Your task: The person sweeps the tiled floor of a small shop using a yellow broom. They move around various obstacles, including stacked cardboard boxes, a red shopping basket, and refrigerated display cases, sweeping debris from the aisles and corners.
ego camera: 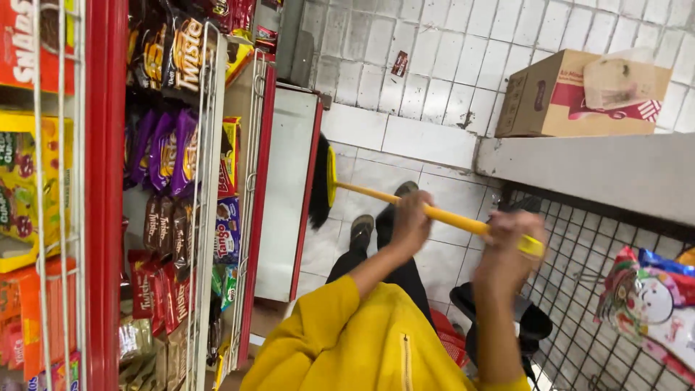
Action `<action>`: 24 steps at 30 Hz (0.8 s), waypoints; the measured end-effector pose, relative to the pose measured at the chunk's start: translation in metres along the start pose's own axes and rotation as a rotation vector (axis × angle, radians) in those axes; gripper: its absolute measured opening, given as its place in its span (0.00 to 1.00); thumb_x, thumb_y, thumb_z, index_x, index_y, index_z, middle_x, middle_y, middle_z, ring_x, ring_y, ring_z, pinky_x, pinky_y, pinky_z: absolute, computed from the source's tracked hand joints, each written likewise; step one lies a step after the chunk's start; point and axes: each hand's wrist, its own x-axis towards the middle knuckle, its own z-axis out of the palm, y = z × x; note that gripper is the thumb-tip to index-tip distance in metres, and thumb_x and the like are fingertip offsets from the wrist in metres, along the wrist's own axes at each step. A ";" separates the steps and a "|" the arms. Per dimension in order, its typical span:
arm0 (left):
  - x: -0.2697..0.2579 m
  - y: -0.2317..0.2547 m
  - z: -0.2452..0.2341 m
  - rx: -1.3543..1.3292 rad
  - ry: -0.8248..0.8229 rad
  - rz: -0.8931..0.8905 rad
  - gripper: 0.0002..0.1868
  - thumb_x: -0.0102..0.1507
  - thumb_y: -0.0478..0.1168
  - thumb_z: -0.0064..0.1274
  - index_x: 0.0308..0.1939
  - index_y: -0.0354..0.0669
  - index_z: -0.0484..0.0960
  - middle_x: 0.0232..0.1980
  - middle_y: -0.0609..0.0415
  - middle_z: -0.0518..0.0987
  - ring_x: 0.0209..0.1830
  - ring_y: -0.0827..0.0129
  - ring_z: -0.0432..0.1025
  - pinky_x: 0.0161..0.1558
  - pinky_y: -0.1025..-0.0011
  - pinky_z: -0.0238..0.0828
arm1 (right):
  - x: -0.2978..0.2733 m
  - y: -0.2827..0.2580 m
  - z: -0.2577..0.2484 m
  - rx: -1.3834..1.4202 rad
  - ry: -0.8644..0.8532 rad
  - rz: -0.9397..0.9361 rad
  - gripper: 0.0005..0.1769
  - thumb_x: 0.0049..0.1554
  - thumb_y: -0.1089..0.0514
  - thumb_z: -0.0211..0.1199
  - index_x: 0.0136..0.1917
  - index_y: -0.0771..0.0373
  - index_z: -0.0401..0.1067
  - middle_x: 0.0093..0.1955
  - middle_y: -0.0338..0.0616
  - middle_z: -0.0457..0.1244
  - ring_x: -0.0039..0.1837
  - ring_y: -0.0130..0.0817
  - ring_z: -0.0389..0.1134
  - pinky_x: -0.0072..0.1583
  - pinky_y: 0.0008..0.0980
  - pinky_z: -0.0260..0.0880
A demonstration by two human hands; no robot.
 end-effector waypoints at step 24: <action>0.123 0.097 -0.078 -0.205 0.270 -0.054 0.12 0.69 0.44 0.49 0.47 0.41 0.66 0.41 0.53 0.67 0.42 0.61 0.60 0.50 0.63 0.58 | 0.101 -0.083 0.051 0.128 -0.507 -0.258 0.18 0.68 0.49 0.54 0.37 0.52 0.61 0.29 0.28 0.53 0.30 0.18 0.50 0.46 0.30 0.67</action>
